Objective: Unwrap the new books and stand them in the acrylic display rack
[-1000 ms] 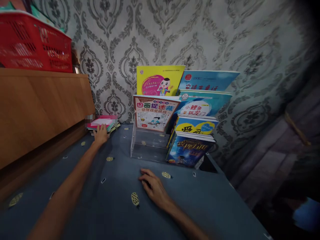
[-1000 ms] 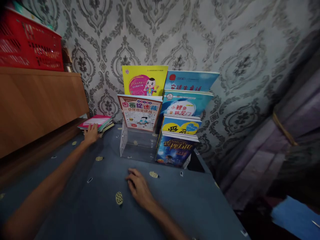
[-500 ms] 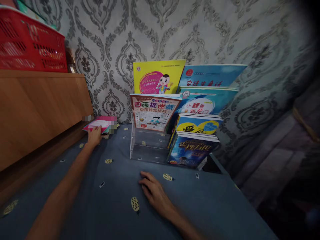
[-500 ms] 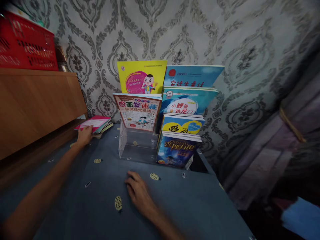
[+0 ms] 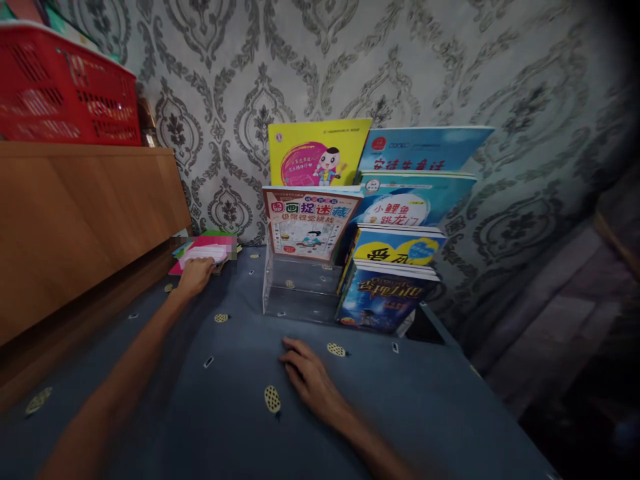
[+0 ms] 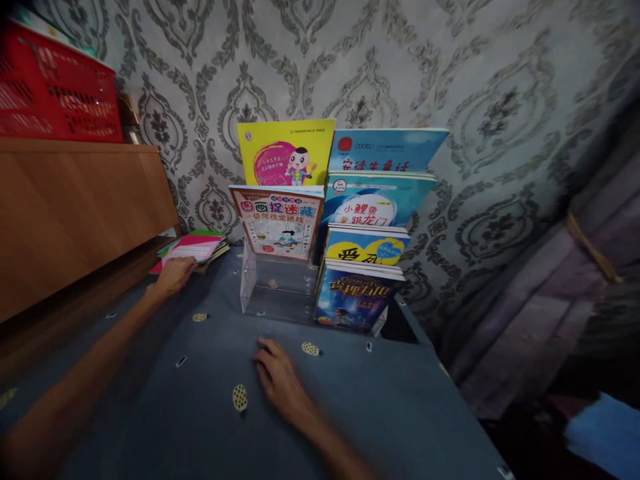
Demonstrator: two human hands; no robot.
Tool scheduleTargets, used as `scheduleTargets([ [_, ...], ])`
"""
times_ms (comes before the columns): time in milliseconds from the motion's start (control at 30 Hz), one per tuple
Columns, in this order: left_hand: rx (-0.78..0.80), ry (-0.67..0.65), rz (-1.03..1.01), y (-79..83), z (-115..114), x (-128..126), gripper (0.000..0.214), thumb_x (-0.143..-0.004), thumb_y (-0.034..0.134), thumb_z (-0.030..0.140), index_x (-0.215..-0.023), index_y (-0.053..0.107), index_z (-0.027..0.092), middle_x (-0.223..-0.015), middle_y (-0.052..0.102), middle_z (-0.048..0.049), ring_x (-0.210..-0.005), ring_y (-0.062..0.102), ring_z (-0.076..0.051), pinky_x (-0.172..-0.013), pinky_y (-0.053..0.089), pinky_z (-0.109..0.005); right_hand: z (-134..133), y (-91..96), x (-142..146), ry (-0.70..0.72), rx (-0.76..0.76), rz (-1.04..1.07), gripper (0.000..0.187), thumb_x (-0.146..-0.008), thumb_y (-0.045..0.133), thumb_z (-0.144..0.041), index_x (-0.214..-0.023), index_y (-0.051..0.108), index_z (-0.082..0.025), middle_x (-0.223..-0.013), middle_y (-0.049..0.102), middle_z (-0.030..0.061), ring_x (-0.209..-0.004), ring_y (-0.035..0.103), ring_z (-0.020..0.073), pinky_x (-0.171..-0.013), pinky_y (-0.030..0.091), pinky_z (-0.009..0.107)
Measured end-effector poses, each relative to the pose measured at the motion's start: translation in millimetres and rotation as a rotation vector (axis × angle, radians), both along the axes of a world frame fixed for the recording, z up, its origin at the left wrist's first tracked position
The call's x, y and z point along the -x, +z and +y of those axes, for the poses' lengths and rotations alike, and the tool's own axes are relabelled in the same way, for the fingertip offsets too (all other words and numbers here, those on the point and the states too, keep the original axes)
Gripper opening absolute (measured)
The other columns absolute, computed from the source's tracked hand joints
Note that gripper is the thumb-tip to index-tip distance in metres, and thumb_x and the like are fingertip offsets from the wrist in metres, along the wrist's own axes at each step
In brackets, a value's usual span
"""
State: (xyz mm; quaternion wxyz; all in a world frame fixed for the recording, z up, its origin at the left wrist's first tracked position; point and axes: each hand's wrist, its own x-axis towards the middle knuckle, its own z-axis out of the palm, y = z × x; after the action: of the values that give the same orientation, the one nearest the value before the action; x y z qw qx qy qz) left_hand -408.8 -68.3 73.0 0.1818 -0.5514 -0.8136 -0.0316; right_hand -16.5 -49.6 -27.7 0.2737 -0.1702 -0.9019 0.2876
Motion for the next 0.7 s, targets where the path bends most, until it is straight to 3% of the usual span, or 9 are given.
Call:
scheduleTargets([
  [233,0.058,-0.006,-0.034,4.3,-10.8,-53.3,0.042,-0.104,0.032,0.038,-0.106,0.066,0.015,-0.108,0.073,-0.0171,-0.104,0.068,-0.029,-0.088,0.045,-0.036,-0.2,-1.0,0.0,-0.006,-0.016,-0.002,0.027,-0.097,0.047,-0.016,-0.113,0.068,-0.019,-0.139,0.059,0.0172,-0.133,0.055,0.0276,-0.109,0.048,0.049],
  [700,0.210,-0.105,-0.116,-8.0,-24.3,-150.7,0.038,-0.104,0.036,0.036,-0.110,0.066,0.013,-0.102,0.075,-0.0177,-0.099,0.072,-0.027,-0.079,0.048,-0.033,0.3,2.1,2.7,0.012,0.030,-0.013,0.027,-0.094,0.049,-0.012,-0.109,0.070,-0.019,-0.136,0.062,0.0147,-0.129,0.058,0.0250,-0.109,0.048,0.047],
])
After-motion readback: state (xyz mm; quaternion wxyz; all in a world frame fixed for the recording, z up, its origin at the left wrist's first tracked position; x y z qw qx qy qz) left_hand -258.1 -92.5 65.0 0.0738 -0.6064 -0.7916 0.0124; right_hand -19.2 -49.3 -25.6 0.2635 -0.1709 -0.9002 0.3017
